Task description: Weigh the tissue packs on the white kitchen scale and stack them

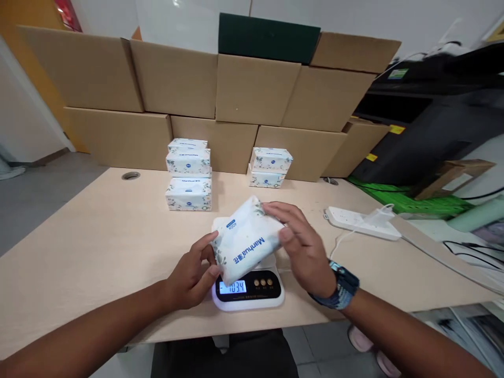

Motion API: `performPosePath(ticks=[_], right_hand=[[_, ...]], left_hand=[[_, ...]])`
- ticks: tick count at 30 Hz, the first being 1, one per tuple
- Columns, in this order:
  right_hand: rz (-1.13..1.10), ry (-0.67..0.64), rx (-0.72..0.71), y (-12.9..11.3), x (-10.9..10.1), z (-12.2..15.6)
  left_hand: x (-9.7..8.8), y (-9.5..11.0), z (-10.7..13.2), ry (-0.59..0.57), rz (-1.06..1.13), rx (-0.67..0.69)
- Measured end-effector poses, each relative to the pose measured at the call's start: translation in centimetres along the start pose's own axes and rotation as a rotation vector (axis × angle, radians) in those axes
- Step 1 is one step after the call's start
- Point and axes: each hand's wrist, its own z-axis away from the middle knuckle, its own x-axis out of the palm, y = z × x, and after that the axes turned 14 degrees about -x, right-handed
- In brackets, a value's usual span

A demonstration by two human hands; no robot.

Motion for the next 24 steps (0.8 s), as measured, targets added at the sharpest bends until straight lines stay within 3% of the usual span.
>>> performPosePath(ticks=[3,7,13,16,21,24], right_hand=[[-0.031,0.036,0.147,1.8,-0.6,0.8],[-0.307,-0.160,0.446,4.8,-0.1,0.9],[-0.524,-0.110,0.615,6.1,1.7,2.5],[-0.531,-0.112,0.546,6.4,1.7,3.6],[-0.257,-0.097,0.133,6.3,0.6,4.2],[-0.211,-0.162,0.072,5.5,0.0,4.2]], left_hand=[[-0.2,-0.2,-0.2,-0.053,-0.006,-0.048],[-1.1,-1.0,-1.0,0.023,-0.039,-0.140],[-1.7,-2.1,-1.4,-0.057,0.091,-0.686],[-2.1,-2.0,-1.4,-0.086,0.153,-0.792],[-3.0,-2.3,-1.5,-0.160,0.099,-0.714],[-3.2,-2.7,-1.7,-0.174,0.087,-0.629]])
